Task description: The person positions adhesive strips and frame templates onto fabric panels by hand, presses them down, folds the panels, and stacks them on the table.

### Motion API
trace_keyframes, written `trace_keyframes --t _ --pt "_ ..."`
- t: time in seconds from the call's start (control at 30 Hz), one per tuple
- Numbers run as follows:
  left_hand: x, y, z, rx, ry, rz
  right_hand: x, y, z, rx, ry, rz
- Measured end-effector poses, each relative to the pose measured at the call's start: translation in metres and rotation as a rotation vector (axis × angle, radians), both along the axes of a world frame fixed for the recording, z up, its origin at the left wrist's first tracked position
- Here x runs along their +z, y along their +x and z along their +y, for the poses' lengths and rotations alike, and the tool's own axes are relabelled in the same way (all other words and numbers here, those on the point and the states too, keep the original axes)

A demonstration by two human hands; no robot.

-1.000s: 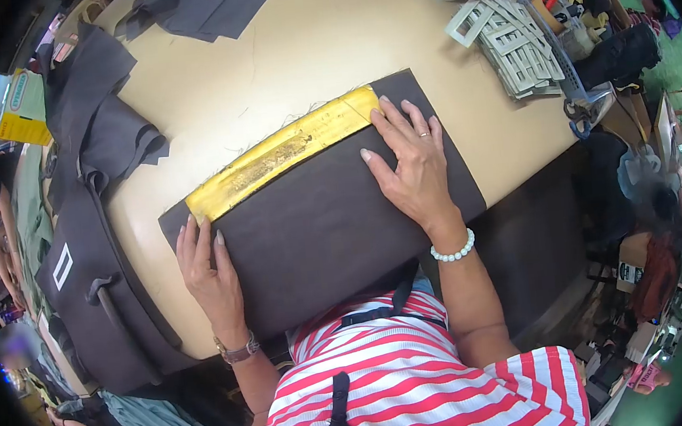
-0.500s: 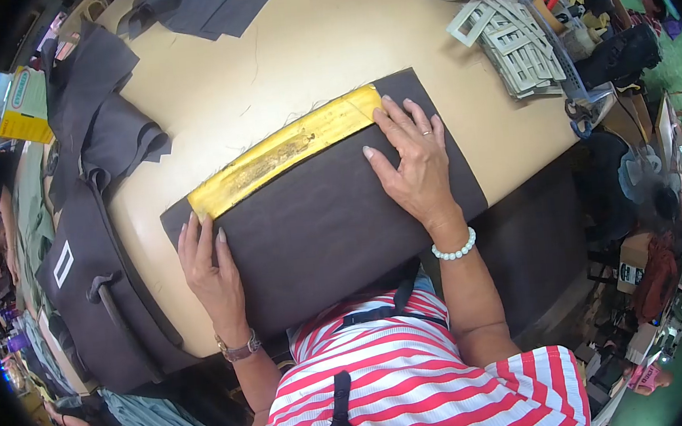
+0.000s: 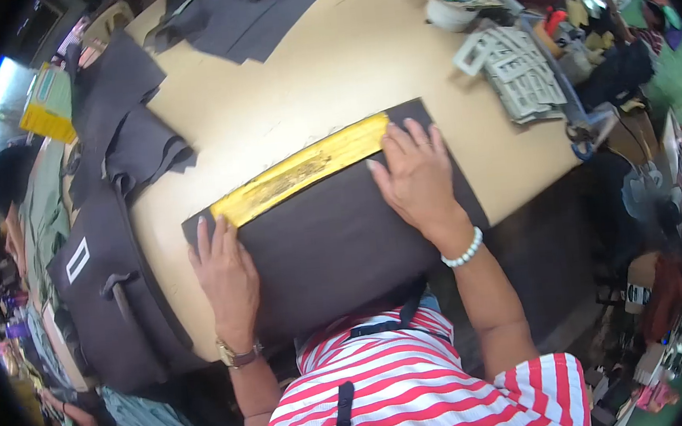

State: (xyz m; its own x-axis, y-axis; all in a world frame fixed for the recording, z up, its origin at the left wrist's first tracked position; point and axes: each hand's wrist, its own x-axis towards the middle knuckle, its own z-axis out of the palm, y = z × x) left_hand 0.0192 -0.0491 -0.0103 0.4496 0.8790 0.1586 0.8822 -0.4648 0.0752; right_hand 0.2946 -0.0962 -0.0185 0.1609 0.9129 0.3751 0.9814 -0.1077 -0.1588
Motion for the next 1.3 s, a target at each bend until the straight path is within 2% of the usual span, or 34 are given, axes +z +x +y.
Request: trace_keyframes --t 0.07,0.13,0.23,0.33,0.43,0.5,0.6,0.73,0.9,1.0,1.23,1.3 --pt "0.005 0.0 0.006 -0.043 -0.05 0.055 0.004 0.006 0.006 0.025 -0.01 0.016" --pt "0.004 0.001 0.01 -0.105 0.02 0.084 0.009 0.019 0.013 0.058 -0.039 0.062" --pt "0.006 0.004 0.014 -0.153 0.03 0.197 0.008 0.055 0.016 0.057 0.16 0.294" --pt "0.008 0.005 0.014 -0.179 0.054 0.178 0.012 0.106 0.007 -0.153 0.283 0.05" --pt "0.003 0.005 0.014 -0.178 0.104 0.165 0.013 0.164 -0.001 -0.293 0.366 0.036" --pt "0.004 0.008 0.012 -0.15 0.042 0.156 0.016 0.2 -0.002 -0.398 0.392 -0.018" --pt "0.005 0.01 0.01 -0.128 0.022 0.163 0.029 0.234 0.007 -0.452 0.357 0.033" --pt "0.004 0.012 0.009 -0.119 0.045 0.175 0.024 0.271 0.047 -0.305 0.32 0.171" --pt "0.004 0.014 0.007 -0.093 0.051 0.149 0.026 0.282 0.086 -0.436 0.023 0.159" --pt "0.007 0.017 0.005 -0.079 0.031 0.138 0.031 0.278 0.087 -0.429 -0.065 0.087" --pt "0.007 0.018 0.004 -0.071 0.021 0.132 0.037 0.286 0.066 -0.163 0.295 -0.27" --pt "0.006 0.018 0.004 -0.068 0.021 0.13 0.041 0.281 0.057 -0.187 0.261 -0.259"
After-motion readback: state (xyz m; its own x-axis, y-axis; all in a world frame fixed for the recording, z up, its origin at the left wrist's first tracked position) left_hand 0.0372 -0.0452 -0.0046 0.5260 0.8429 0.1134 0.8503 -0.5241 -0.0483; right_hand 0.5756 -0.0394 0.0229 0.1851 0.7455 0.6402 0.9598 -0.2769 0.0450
